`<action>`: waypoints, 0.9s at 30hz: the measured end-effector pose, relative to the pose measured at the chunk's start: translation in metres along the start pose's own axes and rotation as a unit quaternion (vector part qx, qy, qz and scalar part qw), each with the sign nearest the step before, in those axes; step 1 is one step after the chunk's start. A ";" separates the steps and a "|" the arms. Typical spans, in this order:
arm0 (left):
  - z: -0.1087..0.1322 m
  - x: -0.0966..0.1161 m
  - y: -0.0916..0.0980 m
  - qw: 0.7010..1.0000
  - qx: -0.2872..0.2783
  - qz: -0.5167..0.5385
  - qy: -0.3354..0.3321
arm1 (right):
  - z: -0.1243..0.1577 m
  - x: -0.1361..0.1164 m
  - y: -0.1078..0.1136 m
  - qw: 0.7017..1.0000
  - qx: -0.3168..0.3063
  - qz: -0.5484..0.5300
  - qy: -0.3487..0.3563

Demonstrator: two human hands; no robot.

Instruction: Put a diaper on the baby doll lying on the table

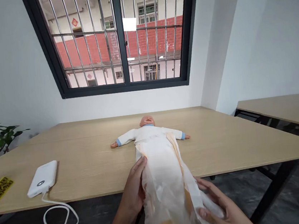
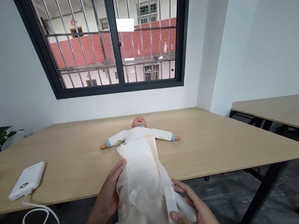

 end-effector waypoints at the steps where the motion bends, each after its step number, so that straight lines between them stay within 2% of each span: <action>1: -0.001 0.001 0.001 1.000 -0.005 -0.004 -0.001 | 0.001 -0.001 -0.001 1.000 -0.019 -0.002 0.002; 6: -0.003 0.003 0.010 0.999 0.033 0.013 0.028 | 0.002 -0.018 -0.001 0.994 -0.101 0.034 0.017; 10: -0.001 0.008 0.013 0.999 0.023 0.023 0.012 | 0.001 -0.025 -0.009 0.988 -0.149 0.040 0.017; 12: 0.001 0.008 0.014 0.999 0.018 0.029 0.010 | -0.001 -0.026 -0.013 0.992 -0.104 0.061 0.037; 15: 0.003 0.005 0.013 0.999 0.006 0.031 0.039 | -0.003 -0.036 -0.019 0.986 0.073 0.128 0.083; 16: 0.004 0.004 0.012 0.998 0.000 0.033 0.047 | -0.002 -0.043 -0.022 0.977 0.121 0.146 0.101; 17: 0.005 0.002 0.010 0.998 -0.008 0.037 0.051 | 0.000 -0.051 -0.027 0.970 0.141 0.157 0.119; 22: 0.011 -0.006 0.003 0.996 -0.065 0.048 0.046 | 0.002 -0.090 -0.060 0.957 0.063 0.189 0.213; 27: 0.017 -0.010 0.003 0.997 -0.061 0.035 0.041 | 0.002 -0.095 -0.081 0.949 0.044 0.194 0.244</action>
Point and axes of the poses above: each hand's wrist, its own z-axis away from the middle knuckle, its own y-axis out of the back of the hand, x = y × z, the point moved 3 cm from there along -z, towards the middle knuckle, and after that the axes turned 1 degree about z, right-handed, at the moved point
